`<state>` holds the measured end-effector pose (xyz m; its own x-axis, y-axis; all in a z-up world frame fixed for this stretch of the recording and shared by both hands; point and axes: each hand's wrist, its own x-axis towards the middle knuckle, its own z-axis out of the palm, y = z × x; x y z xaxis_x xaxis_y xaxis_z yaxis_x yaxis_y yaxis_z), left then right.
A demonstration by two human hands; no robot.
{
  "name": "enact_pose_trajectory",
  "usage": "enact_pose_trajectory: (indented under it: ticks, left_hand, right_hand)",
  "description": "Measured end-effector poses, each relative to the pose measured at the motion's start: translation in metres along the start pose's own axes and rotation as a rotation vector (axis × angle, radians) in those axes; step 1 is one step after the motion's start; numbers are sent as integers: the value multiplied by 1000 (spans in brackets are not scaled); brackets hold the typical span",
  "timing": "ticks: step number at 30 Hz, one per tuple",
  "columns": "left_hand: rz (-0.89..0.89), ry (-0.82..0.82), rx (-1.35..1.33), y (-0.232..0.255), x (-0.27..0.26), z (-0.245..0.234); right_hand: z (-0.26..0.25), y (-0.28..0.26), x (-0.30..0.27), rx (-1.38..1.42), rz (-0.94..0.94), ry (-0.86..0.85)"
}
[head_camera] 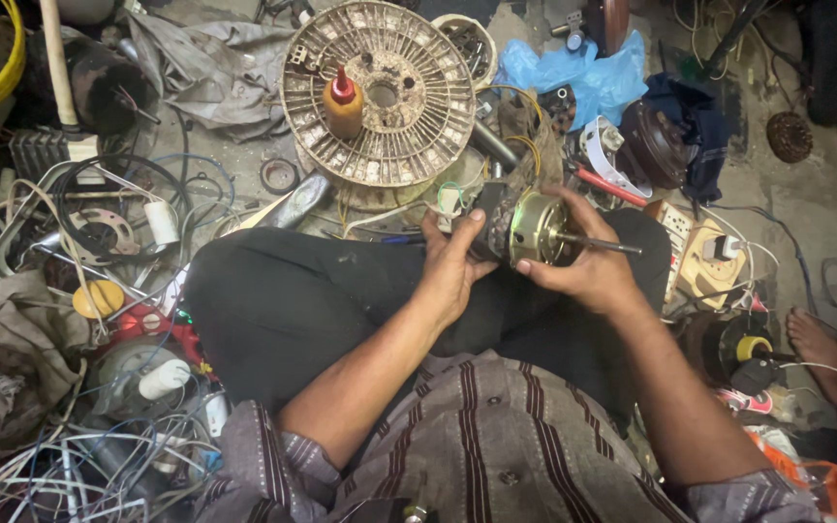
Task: The person sits on the floor and repairs an electric motor. They apply lubricant to the motor's internal components, connect wires to the stator, and assemble the rotor and stator housing. The person uses a screwdriver to tighten screws and secure the motor parts together.
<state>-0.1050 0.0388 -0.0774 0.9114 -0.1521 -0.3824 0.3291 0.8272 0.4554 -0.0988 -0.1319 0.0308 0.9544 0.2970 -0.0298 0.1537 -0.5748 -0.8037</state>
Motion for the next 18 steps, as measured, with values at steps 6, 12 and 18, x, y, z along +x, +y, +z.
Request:
enact_pose_trajectory:
  ticks: [6,12,18]
  left_hand:
    - [76,7,16,-1,-2,1]
    - [195,2,16,-5,-4,0]
    - [418,-107,31,-13,-2,1]
  right_hand:
    - [14,25,-4,346,85,73]
    - [28,45,-8,500,98,158]
    - [37,39,-20,583,94,242]
